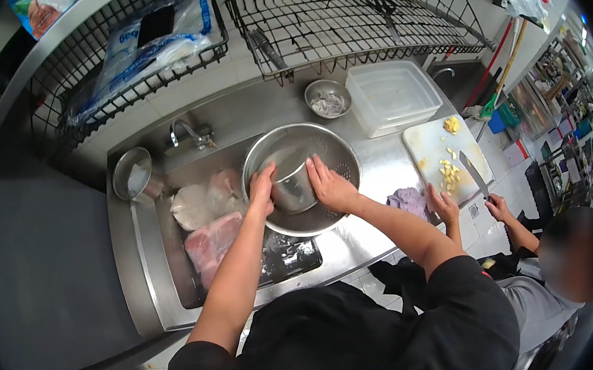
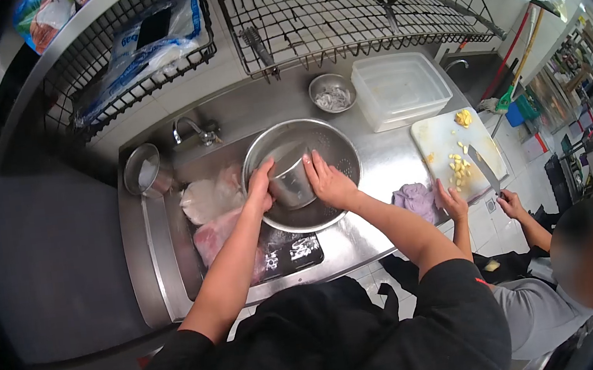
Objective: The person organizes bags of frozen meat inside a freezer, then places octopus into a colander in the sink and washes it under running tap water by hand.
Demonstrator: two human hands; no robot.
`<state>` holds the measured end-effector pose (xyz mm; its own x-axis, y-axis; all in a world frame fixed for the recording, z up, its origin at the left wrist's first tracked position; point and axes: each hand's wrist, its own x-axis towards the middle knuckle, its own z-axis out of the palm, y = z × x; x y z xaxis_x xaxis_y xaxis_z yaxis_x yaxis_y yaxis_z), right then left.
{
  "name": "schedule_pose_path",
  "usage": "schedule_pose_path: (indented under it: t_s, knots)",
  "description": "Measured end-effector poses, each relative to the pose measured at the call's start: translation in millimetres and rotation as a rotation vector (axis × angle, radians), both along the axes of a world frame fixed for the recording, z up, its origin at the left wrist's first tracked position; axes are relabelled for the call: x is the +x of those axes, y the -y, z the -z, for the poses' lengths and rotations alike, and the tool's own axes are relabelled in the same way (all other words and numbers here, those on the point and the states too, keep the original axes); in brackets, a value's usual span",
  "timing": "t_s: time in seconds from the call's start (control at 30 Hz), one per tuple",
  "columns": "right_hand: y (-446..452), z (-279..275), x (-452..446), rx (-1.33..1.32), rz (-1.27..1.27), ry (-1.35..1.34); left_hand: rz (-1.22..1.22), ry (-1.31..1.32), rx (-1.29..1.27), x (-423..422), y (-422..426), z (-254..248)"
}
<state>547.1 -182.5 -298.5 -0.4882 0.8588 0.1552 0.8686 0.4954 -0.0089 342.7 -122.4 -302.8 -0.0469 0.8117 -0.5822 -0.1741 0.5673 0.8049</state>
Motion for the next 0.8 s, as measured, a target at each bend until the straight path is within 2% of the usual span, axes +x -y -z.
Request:
schedule_pose_path:
  t_s: [0.03, 0.07, 0.1, 0.13, 0.17, 0.2, 0.33, 0.37, 0.4, 0.47, 0.5, 0.53, 0.6, 0.67, 0.7, 0.73, 0.8]
  knots:
    - [7, -26, -4, -0.23, -0.003, -0.177, 0.074, 0.166, 0.049, -7, -10, 25]
    - [5, -23, -4, -0.222, -0.001, -0.18, 0.147, 0.33, 0.095, -11, -14, 38]
    - [2, -16, -5, -0.319, 0.048, -0.464, 0.11, 0.276, 0.089, -6, 1, -3]
    - [0, -12, -7, -0.413, 0.097, -0.749, 0.115, 0.271, 0.094, -3, 1, -1]
    - [-1, -8, -9, -0.496, 0.147, -0.823, 0.097, 0.211, 0.179, 0, 0, 1]
    - [2, -7, -8, -0.49, 0.15, -0.828, 0.081, 0.152, 0.264, 3, 1, 4]
    - [8, -9, 2, -0.377, 0.104, -0.746, 0.038, 0.251, 0.343, 12, 10, 3]
    - [11, -6, 3, -0.319, 0.098, -0.744, 0.022, 0.204, 0.38, 15, 15, 1]
    - [18, -3, 3, -0.267, 0.097, -0.741, 0.03, 0.198, 0.361, 16, 20, -7]
    - [23, -10, 1, -0.23, 0.128, -0.759, 0.079, 0.134, 0.548, 23, 22, -33]
    - [25, -22, -3, -0.258, 0.223, -0.732, 0.072, 0.127, 0.598, 28, 23, -42]
    - [23, -30, -3, -0.279, 0.313, -0.701, 0.077, 0.134, 0.602, 31, 19, -39]
    - [14, -14, 1, -0.217, 0.314, -0.672, 0.097, 0.16, 0.621, 32, 8, -25]
    - [4, -1, 3, -0.507, 0.314, -0.81, 0.14, 0.114, 0.534, 27, 1, -2]
    - [1, 15, 1, -0.336, 0.263, -0.694, 0.084, 0.121, 0.449, 28, -5, 12]
    - [-4, 7, 3, -0.315, 0.26, -0.687, 0.028, 0.131, 0.37, 31, -11, 14]
    - [0, -4, -2, -0.333, 0.266, -0.655, 0.031, 0.124, 0.378, 27, -11, 11]
